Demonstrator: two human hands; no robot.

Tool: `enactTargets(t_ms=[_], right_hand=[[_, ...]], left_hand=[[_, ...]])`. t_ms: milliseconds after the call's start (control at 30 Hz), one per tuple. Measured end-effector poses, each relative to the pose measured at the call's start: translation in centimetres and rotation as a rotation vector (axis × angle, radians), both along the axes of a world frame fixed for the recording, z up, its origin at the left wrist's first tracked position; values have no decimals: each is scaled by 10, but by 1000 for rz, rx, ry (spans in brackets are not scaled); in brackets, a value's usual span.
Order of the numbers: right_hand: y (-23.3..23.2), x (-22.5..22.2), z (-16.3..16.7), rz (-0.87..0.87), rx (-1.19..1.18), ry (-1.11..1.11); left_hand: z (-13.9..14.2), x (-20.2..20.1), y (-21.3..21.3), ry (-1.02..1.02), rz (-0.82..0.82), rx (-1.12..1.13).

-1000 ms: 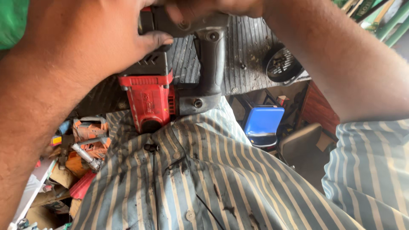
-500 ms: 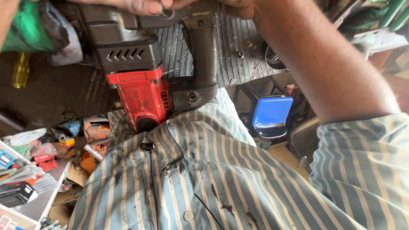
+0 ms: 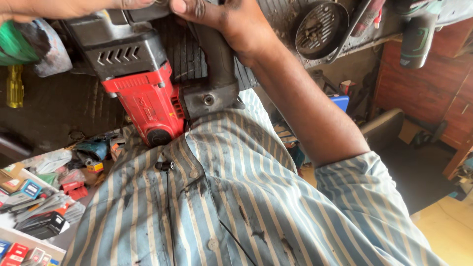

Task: The person works at a cluttered workbench repairing a red rotary hammer drill. They hold the tool, use a blue-handled screwdriver to loosen screws, remove a side cover and small internal parts, handle the components, and reposition the tool while working on it.

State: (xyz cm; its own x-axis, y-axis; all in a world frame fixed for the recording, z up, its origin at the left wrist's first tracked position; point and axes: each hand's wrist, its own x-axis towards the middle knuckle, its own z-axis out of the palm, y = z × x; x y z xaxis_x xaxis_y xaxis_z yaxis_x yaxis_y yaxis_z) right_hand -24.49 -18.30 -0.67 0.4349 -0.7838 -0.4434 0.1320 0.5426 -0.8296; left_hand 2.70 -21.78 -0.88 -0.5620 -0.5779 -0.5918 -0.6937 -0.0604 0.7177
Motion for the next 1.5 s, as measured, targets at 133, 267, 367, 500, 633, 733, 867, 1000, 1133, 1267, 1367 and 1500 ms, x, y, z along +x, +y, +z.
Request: enactTargets(t_ms=[133, 267, 367, 500, 633, 733, 867, 1000, 1133, 1267, 1367, 1500], right_hand=[[0, 6, -1, -83, 76, -96], [-1, 7, 4, -114, 166, -197], [-2, 9, 3, -60, 10, 79], [0, 13, -12, -103, -26, 19], [2, 20, -30, -165, -44, -43], [2, 27, -37, -206, -51, -110], [1, 34, -35, -207, -77, -158], [1, 34, -26, -252, -91, -255], [-2, 31, -21, -205, -86, -138], [-5, 31, -23, -200, -94, -109], [-5, 31, -27, -136, -80, -5], [-3, 34, -32, -208, -130, -170]], left_hand=[[-25, 15, -3, 154, 78, 145], [-30, 18, -3, 361, 169, 48], [-17, 14, -10, 372, 128, -60], [20, -23, -20, 92, -1, -263], [70, -115, -5, -127, -252, -796], [81, -217, 8, -40, -452, -1006], [66, -293, 14, -217, -568, -1195], [48, -297, 15, -154, -599, -1316], [42, -294, 16, -199, -666, -1346], [42, -294, 13, -187, -675, -1338], [43, -289, 14, -187, -613, -1357], [46, -289, 18, -254, -625, -1356]])
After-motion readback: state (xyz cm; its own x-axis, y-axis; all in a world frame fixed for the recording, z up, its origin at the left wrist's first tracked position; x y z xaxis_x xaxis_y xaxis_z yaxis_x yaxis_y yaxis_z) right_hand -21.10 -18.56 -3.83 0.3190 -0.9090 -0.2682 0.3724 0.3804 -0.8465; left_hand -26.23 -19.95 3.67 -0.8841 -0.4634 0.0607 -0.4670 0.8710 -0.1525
